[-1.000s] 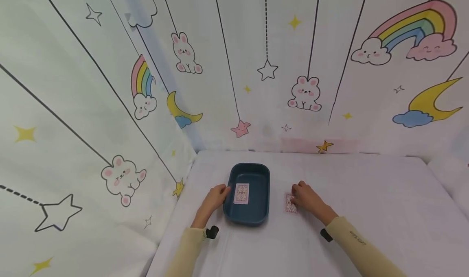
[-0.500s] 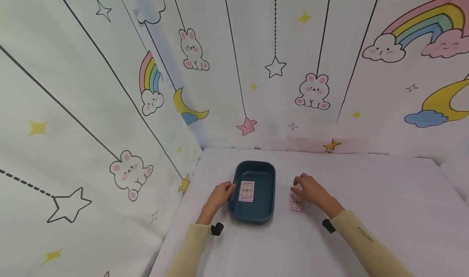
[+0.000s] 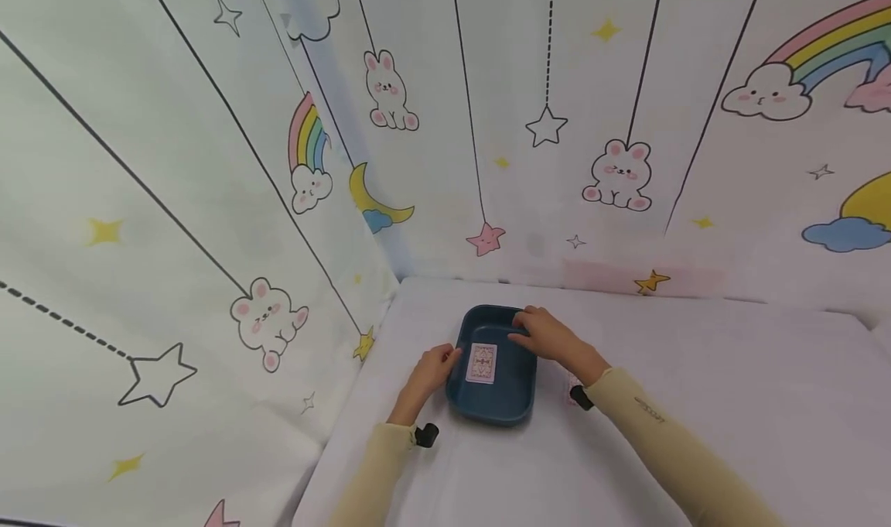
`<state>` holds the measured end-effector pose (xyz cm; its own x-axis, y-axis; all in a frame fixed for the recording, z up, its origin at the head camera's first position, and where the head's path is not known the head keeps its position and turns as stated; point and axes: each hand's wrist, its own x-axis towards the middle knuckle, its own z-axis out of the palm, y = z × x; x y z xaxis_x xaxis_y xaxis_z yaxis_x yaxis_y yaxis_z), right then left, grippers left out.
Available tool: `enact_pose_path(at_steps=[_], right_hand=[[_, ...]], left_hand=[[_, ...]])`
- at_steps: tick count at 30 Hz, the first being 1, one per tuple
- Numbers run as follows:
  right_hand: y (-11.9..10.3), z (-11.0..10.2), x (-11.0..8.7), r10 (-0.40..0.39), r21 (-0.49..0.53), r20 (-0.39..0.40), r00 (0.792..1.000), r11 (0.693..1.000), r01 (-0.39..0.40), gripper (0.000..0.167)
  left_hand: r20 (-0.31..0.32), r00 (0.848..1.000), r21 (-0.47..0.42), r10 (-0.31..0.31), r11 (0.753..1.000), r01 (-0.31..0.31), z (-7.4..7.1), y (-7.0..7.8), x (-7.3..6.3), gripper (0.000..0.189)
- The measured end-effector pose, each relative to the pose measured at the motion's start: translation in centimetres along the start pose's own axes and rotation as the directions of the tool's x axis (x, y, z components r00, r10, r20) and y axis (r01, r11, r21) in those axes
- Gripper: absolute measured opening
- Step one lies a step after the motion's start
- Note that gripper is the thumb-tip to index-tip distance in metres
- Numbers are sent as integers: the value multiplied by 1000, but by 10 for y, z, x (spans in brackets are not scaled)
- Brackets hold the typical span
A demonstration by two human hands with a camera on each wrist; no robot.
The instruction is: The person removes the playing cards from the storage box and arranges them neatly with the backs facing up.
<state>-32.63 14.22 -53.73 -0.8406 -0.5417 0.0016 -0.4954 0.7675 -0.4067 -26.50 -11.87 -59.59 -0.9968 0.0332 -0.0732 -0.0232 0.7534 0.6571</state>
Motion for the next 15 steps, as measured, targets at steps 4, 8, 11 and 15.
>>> enact_pose_path(at_steps=[4,8,11,15], right_hand=[[-12,7,19,-26,-19,66,997,999,27,35],[-22,19,36,-52,-80,153,987,995,65,41],[-28,28,46,-45,-108,242,969,991,73,46],[-35,39,57,-7,-120,346,938,991,52,44]], left_hand=[[18,1000,9,-5,1000,5,2,2,2,32],[24,1000,12,-2,1000,2,0,2,4,30],[19,1000,15,2,1000,-2,-2,3,3,29],[16,1000,33,-1,999,0,-5,2,2,30]])
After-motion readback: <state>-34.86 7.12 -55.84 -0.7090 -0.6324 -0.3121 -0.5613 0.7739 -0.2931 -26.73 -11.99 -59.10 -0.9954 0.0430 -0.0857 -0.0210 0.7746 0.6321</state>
